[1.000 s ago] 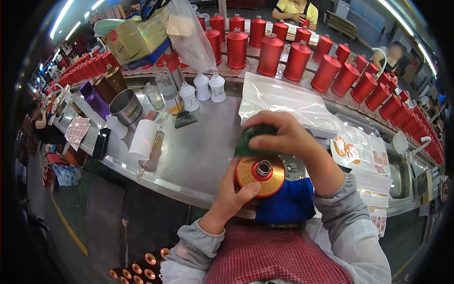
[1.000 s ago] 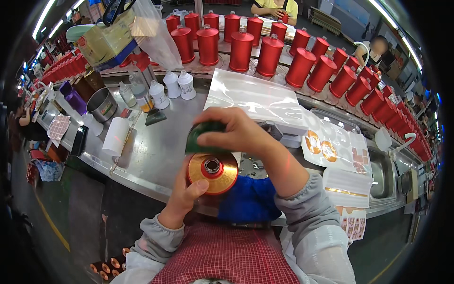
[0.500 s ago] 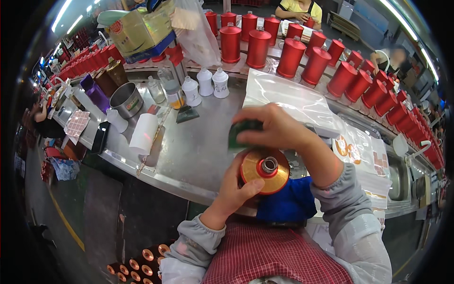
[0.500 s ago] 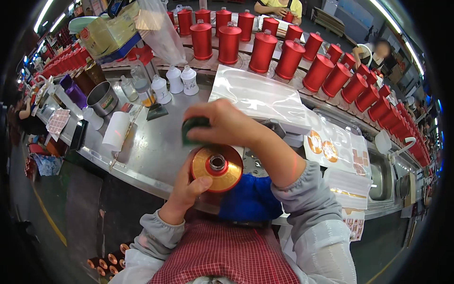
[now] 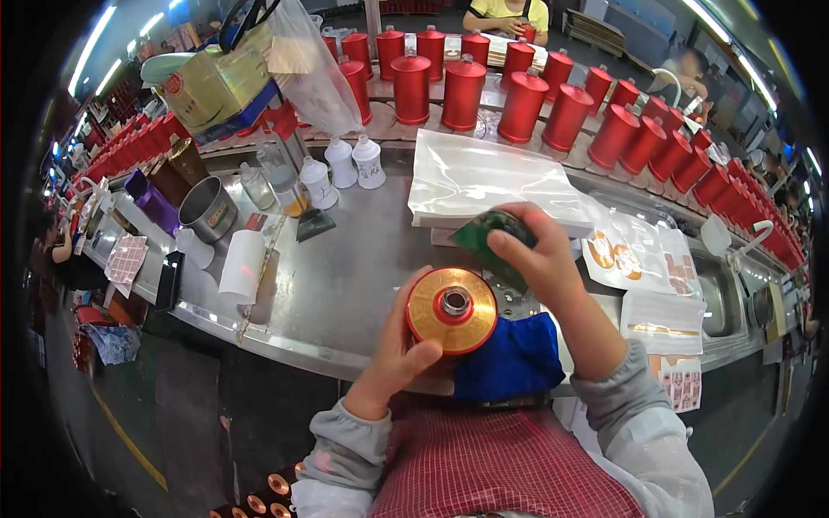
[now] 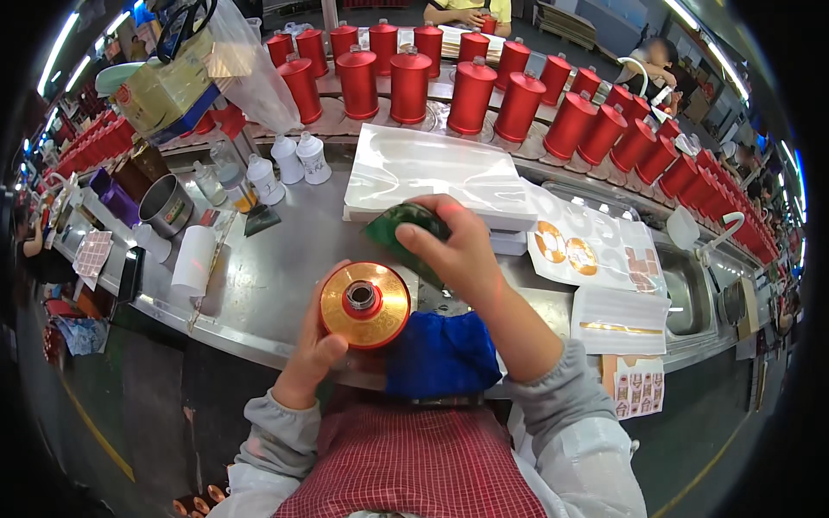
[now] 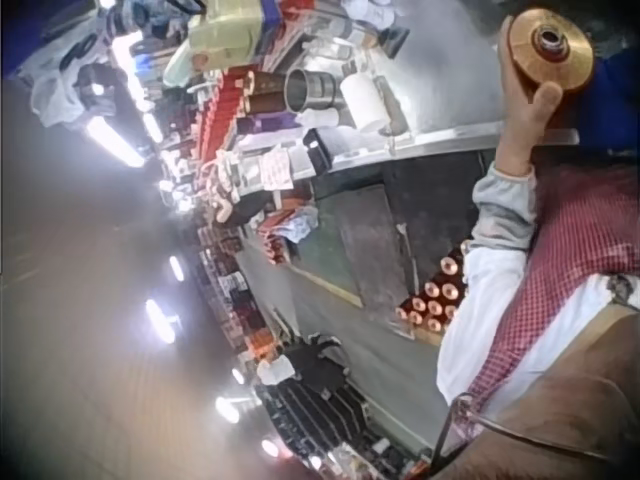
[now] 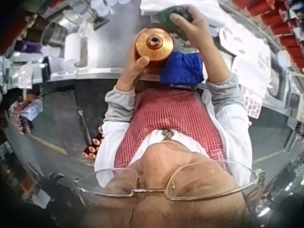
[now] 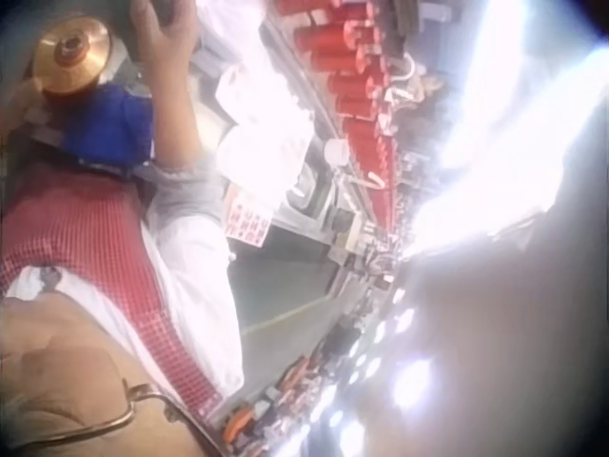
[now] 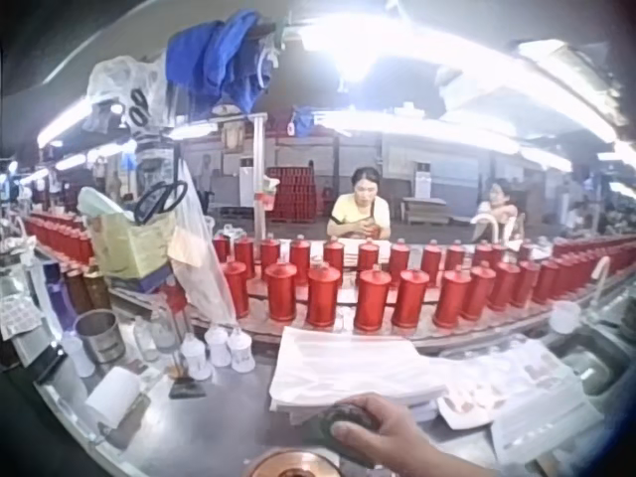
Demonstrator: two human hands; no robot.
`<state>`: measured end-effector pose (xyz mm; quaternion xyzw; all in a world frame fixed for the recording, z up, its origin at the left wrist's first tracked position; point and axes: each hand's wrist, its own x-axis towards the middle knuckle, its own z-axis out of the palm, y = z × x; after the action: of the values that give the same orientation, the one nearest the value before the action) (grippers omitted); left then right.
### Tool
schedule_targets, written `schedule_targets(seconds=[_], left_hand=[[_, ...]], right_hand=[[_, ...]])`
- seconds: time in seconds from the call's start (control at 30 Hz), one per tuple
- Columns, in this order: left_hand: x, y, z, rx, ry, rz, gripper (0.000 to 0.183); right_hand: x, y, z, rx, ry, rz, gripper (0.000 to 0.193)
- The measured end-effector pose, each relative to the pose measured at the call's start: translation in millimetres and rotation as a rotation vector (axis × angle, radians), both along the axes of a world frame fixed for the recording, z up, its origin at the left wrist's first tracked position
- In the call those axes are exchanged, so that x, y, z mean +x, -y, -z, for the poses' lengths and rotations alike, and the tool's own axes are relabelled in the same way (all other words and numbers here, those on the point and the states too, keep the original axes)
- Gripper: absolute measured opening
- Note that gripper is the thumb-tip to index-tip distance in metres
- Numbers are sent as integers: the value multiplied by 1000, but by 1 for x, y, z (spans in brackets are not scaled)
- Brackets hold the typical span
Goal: The person cleans the surface of a red cylindrical container with a green cloth. They peel a gold decorative sticker from a sheet and align it on the container's body. The person uses a small green tool to press the sticker firmly and remove air bubbles.
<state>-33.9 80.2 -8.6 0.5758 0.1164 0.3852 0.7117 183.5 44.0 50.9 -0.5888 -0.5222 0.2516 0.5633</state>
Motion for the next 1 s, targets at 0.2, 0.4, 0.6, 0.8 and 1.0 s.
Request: schedule_targets(seconds=[0.2,0.4,0.6,0.8,1.0], left_hand=[[-9,-7,11,209,-138,6,105],[-6,-1,33,287,-99,-144,102],[9,14,38,450,-152,-437,99],[22,26,42,422,-147,-565,93],[24,29,46,541,-270,-716,96]], right_hand=[[-7,61,7,482,671,-228,31],[-28,59,-18,432,852,-416,28],[-50,57,-30,452,937,-311,23],[-63,63,-34,403,952,-457,23],[-64,60,-37,426,910,-443,23]])
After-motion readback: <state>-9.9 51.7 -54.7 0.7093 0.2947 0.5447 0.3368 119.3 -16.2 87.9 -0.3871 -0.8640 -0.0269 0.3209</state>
